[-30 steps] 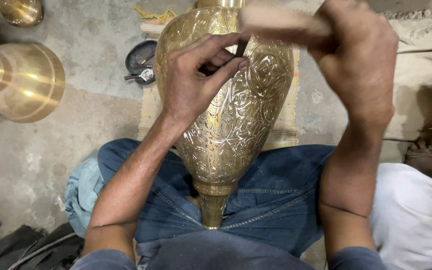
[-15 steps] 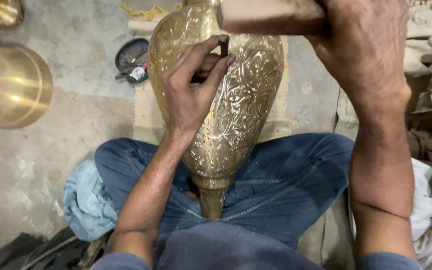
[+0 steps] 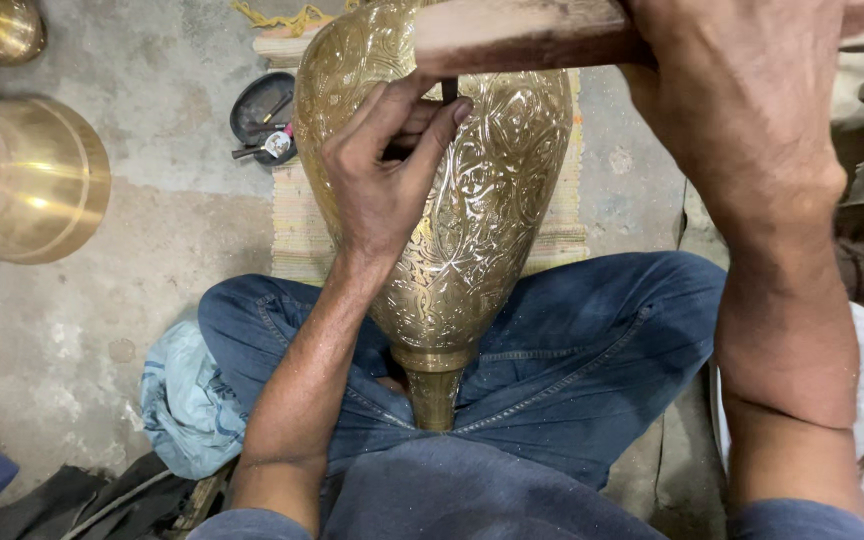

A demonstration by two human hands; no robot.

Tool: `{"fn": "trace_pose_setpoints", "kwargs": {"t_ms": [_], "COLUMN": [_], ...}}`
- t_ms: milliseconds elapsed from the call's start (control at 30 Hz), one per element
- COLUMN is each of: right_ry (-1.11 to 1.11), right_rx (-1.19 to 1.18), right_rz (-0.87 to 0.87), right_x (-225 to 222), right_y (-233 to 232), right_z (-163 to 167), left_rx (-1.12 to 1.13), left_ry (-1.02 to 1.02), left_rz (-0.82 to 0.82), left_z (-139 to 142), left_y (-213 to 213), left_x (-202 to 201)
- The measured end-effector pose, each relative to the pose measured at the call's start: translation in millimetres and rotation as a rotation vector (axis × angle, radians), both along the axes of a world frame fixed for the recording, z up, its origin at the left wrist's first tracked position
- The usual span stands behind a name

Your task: The person sits cross-legged on the floor holding a large brass vase between their legs and engraves floral patterns into its surface, holding a chisel against the metal and striking it with a wooden mallet, repositioning the chisel across different areas of the vase.

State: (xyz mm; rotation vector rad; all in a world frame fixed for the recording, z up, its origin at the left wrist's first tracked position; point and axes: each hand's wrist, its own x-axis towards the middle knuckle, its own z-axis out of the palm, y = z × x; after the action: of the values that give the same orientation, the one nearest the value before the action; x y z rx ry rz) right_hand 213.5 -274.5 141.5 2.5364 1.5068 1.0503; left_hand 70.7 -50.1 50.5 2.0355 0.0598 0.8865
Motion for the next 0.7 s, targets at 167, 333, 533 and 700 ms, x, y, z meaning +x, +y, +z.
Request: {"fn": "trace_pose_setpoints", "kwargs": {"t_ms": [167, 333, 533, 700], "right_ry": [0.136, 0.522, 0.459, 0.2], "right_rx": [0.127, 0.25, 0.201, 0.106], "right_rz": [0.135, 0.135, 0.105, 0.146], "right_x": [-3, -11, -12, -4], "right_y": [-2, 10, 11, -1], "right_z": [-1, 10, 12, -5], "left_rx": [-0.039, -0.008, -0.008, -0.018], "left_ry": [-0.03, -0.044, -0.033, -0.037], "left_rz": [-0.02, -0.023, -0.027, -0.052], "left_z": [1, -1, -1, 0], "left_y": [-1, 0, 1, 1], "left_x": [-1, 2, 2, 3]}}
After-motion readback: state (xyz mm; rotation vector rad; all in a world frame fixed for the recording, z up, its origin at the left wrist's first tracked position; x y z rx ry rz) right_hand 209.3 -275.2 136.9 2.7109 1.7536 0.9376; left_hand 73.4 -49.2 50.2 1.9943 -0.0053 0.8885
